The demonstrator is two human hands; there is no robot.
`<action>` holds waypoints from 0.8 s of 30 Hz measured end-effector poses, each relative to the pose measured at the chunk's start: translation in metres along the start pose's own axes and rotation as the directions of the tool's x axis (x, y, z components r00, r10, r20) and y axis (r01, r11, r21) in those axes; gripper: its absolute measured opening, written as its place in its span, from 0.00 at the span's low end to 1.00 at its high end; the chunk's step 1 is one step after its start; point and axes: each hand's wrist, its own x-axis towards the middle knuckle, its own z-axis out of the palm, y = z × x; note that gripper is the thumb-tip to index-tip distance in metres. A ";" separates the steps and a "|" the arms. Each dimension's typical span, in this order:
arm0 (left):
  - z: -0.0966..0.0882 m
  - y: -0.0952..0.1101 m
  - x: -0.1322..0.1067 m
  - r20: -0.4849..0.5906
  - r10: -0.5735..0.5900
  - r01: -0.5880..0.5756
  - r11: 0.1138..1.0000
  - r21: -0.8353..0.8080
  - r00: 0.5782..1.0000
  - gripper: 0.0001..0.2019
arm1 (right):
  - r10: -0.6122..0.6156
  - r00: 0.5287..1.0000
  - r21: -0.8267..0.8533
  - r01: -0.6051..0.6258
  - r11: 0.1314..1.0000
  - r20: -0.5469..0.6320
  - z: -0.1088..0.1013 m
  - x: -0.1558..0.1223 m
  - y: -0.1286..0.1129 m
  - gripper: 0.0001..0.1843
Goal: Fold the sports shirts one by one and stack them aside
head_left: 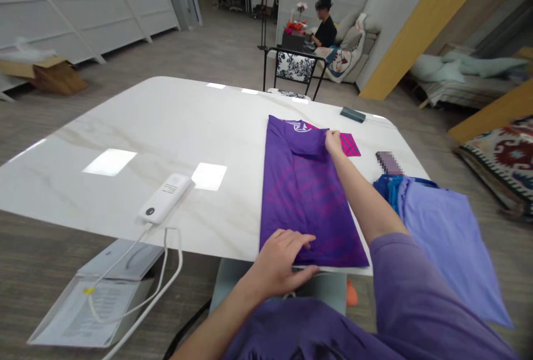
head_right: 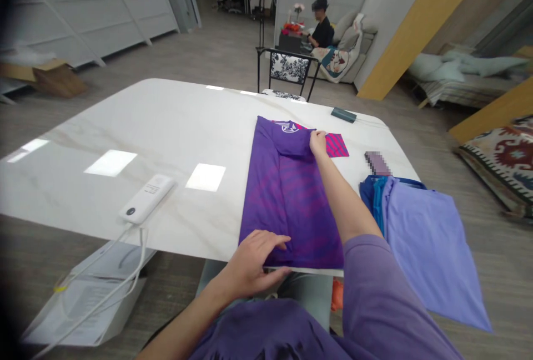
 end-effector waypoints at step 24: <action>-0.001 -0.066 -0.019 0.052 -0.129 0.082 0.845 0.528 0.990 0.45 | -0.287 0.793 -0.302 0.499 0.812 0.537 0.084 -0.002 -0.033 0.49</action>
